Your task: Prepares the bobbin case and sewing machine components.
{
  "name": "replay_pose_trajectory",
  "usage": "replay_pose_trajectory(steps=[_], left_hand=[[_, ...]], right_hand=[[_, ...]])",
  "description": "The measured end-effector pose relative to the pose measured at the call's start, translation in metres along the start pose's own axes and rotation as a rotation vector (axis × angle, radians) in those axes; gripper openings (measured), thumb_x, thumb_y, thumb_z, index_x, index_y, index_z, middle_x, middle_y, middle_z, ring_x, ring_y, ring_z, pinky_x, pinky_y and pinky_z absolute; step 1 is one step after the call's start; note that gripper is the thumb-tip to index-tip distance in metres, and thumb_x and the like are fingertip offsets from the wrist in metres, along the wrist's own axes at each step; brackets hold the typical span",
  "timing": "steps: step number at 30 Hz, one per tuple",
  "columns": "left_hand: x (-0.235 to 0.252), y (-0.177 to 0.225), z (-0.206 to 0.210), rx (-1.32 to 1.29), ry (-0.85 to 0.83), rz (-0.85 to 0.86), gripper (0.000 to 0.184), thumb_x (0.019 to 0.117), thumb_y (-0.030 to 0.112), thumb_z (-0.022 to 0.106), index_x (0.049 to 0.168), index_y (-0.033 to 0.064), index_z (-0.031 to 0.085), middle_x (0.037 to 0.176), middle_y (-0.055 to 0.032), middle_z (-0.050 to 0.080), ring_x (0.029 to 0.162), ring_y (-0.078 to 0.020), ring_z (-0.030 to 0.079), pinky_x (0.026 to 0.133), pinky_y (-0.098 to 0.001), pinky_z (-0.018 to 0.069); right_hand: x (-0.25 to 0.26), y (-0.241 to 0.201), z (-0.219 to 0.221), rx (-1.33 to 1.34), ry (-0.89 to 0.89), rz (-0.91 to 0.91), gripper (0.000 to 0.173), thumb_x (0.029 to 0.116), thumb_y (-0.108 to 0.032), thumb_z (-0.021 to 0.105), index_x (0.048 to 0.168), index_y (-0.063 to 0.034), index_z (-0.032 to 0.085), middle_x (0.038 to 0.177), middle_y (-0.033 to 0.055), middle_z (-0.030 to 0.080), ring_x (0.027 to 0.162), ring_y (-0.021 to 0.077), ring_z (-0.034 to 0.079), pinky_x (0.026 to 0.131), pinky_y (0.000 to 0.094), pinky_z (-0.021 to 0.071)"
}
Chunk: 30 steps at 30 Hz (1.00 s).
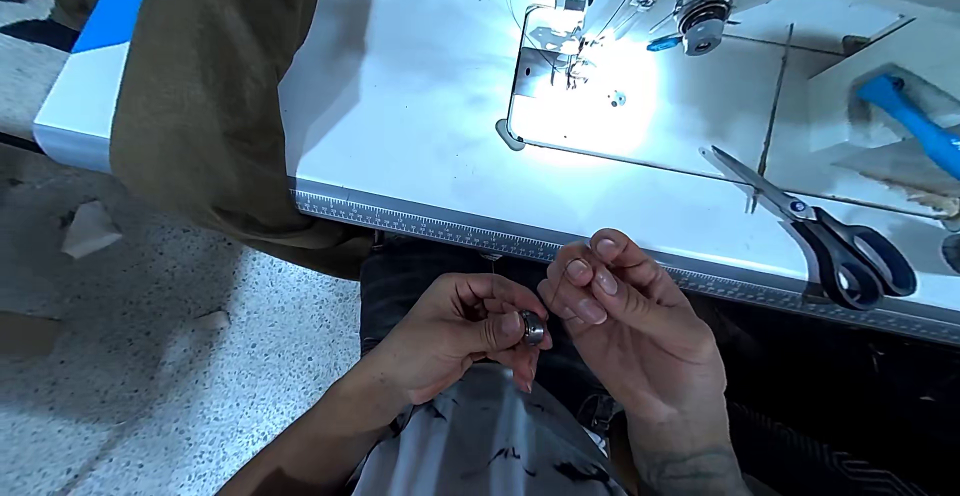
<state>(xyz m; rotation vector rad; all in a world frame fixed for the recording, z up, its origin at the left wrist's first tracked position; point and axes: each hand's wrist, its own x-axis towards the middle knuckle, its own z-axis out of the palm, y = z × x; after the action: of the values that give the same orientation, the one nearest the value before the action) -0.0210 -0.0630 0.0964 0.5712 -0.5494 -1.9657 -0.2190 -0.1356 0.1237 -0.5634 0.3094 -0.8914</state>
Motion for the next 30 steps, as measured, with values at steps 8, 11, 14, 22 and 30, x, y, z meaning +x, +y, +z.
replay_pose_trajectory(steps=[8, 11, 14, 22, 30], left_hand=[[0.002, -0.005, 0.001, -0.082, 0.054, 0.054, 0.018, 0.1001, 0.013, 0.066, 0.115, 0.0048, 0.07, 0.1, -0.0132, 0.07, 0.08, -0.0168, 0.071, 0.077, -0.033, 0.0623], [0.003, -0.006, 0.002, -0.083, 0.079, 0.048, 0.017, 0.1015, 0.014, 0.064, 0.115, 0.0057, 0.069, 0.101, -0.0133, 0.07, 0.081, -0.0175, 0.071, 0.077, -0.0336, 0.062], [0.003, -0.008, -0.002, -0.092, 0.102, 0.034, 0.019, 0.1055, 0.018, 0.057, 0.118, 0.0065, 0.065, 0.102, -0.0137, 0.069, 0.081, -0.0188, 0.071, 0.077, -0.0341, 0.0615], [0.0, -0.012, -0.005, 0.154, 0.063, 0.086, 0.019, 0.1028, 0.017, 0.063, 0.118, 0.0054, 0.064, 0.095, -0.0158, 0.07, 0.076, -0.0199, 0.071, 0.074, -0.0348, 0.0622], [0.003, -0.009, 0.003, 0.53, -0.086, 0.092, 0.019, 0.1037, 0.008, 0.059, 0.117, -0.0026, 0.067, 0.091, -0.0144, 0.074, 0.073, -0.0163, 0.071, 0.07, -0.0293, 0.0628]], right_hand=[[-0.001, 0.007, 0.001, 0.032, -0.03, -0.101, 0.014, 0.0965, -0.009, 0.068, 0.111, -0.0105, 0.07, 0.097, 0.0049, 0.066, 0.086, 0.014, 0.064, 0.079, 0.0313, 0.0557], [-0.003, 0.004, 0.002, 0.093, -0.027, -0.151, 0.014, 0.0966, -0.011, 0.068, 0.11, -0.0108, 0.071, 0.101, 0.0058, 0.068, 0.094, 0.0173, 0.066, 0.087, 0.0356, 0.0563], [-0.004, -0.009, 0.002, 0.094, -0.028, -0.254, 0.011, 0.0958, -0.008, 0.067, 0.105, -0.0133, 0.069, 0.097, 0.0034, 0.066, 0.093, 0.0165, 0.065, 0.088, 0.0345, 0.0555], [-0.005, -0.03, 0.001, -0.351, 0.077, -0.406, 0.011, 0.0961, -0.009, 0.07, 0.106, -0.0115, 0.07, 0.096, 0.0044, 0.069, 0.089, 0.0155, 0.068, 0.082, 0.0317, 0.0593], [0.019, -0.026, 0.017, -0.497, 0.097, -0.405, 0.009, 0.0955, 0.003, 0.065, 0.102, -0.0038, 0.066, 0.101, 0.0113, 0.069, 0.085, 0.0192, 0.069, 0.078, 0.0348, 0.0619]])
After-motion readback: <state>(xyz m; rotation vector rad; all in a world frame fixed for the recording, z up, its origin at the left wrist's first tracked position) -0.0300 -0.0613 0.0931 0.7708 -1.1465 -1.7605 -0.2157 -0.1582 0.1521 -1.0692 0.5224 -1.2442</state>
